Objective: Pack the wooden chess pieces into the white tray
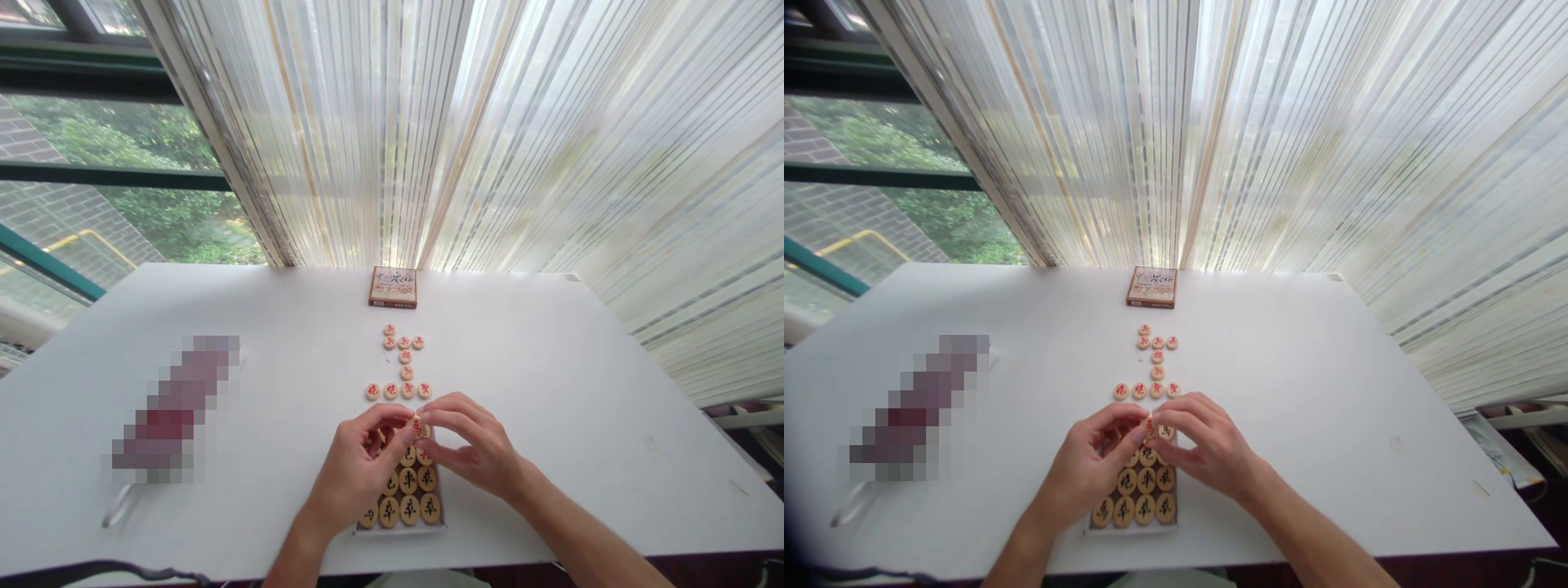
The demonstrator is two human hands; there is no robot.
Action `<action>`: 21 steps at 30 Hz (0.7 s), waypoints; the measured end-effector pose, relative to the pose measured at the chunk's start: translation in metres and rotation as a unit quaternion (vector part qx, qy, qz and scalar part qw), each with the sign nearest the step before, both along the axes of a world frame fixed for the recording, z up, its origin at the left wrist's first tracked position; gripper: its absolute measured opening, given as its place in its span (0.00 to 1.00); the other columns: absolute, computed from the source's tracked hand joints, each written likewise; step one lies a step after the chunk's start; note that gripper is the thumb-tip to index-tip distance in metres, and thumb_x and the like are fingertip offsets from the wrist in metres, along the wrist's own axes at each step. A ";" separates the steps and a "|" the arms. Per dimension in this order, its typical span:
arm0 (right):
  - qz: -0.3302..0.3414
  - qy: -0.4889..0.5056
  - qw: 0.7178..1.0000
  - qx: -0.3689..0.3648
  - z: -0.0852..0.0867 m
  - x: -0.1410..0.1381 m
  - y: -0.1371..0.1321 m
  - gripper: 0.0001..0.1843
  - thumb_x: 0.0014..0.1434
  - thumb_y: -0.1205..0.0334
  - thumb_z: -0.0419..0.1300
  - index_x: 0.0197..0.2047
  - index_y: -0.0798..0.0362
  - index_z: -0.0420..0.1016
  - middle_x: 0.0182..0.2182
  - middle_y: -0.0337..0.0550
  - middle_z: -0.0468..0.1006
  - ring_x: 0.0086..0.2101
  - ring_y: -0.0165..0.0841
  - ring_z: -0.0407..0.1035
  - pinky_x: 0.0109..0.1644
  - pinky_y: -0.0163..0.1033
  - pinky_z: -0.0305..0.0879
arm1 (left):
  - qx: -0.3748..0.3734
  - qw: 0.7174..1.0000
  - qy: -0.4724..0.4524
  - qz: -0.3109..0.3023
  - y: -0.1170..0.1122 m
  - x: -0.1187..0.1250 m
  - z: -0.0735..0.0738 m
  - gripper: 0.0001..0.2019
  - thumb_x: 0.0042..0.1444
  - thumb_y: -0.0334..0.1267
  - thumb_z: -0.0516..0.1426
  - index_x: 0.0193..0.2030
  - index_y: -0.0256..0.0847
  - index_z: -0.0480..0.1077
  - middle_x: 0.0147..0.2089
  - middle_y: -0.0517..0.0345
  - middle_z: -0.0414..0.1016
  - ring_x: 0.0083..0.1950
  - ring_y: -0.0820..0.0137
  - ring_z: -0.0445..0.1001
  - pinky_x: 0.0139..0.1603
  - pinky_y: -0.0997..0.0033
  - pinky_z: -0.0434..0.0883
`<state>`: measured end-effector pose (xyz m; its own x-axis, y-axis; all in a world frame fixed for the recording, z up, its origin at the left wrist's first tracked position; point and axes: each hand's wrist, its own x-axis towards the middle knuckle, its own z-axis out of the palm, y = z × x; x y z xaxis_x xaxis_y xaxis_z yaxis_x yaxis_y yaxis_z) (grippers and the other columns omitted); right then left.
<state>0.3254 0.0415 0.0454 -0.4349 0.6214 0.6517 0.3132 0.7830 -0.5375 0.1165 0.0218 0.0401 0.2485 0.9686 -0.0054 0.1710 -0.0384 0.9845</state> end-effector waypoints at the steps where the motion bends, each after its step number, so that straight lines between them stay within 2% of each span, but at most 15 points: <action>1: 0.002 0.006 1.000 0.003 -0.001 0.000 0.001 0.20 0.61 0.69 0.67 0.55 0.48 0.74 0.41 0.47 0.83 0.40 0.36 0.78 0.44 0.42 0.78 | 0.001 1.000 0.001 -0.008 -0.001 -0.001 -0.001 0.15 0.63 0.46 0.61 0.53 0.42 0.75 0.43 0.55 0.81 0.37 0.70 0.76 0.37 0.74 0.73; 8: 0.025 0.012 1.000 -0.005 -0.007 -0.001 0.003 0.22 0.60 0.71 0.68 0.57 0.51 0.73 0.41 0.48 0.83 0.40 0.36 0.77 0.45 0.43 0.77 | 0.000 0.999 0.014 -0.036 -0.003 -0.006 -0.003 0.18 0.65 0.45 0.60 0.58 0.43 0.73 0.41 0.55 0.81 0.38 0.69 0.76 0.38 0.74 0.73; 15: 0.023 0.010 0.999 -0.022 -0.010 0.001 0.002 0.23 0.60 0.72 0.68 0.57 0.51 0.72 0.42 0.48 0.82 0.41 0.36 0.76 0.46 0.42 0.77 | 0.002 0.999 0.000 -0.034 -0.003 -0.005 -0.006 0.16 0.65 0.44 0.60 0.57 0.46 0.75 0.47 0.55 0.81 0.44 0.67 0.78 0.44 0.71 0.75; 21: 0.027 0.009 0.999 -0.028 -0.010 0.001 0.002 0.24 0.60 0.72 0.68 0.58 0.51 0.72 0.42 0.48 0.82 0.41 0.36 0.76 0.45 0.42 0.77 | 0.002 0.999 -0.009 -0.032 -0.003 -0.004 -0.006 0.16 0.64 0.44 0.61 0.57 0.46 0.75 0.48 0.54 0.81 0.43 0.67 0.78 0.43 0.72 0.75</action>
<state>0.3267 0.0437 0.0354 -0.4576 0.6326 0.6249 0.2606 0.7673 -0.5859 0.1123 0.0190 0.0339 0.3092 0.9510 0.0041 0.1512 -0.0534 0.9871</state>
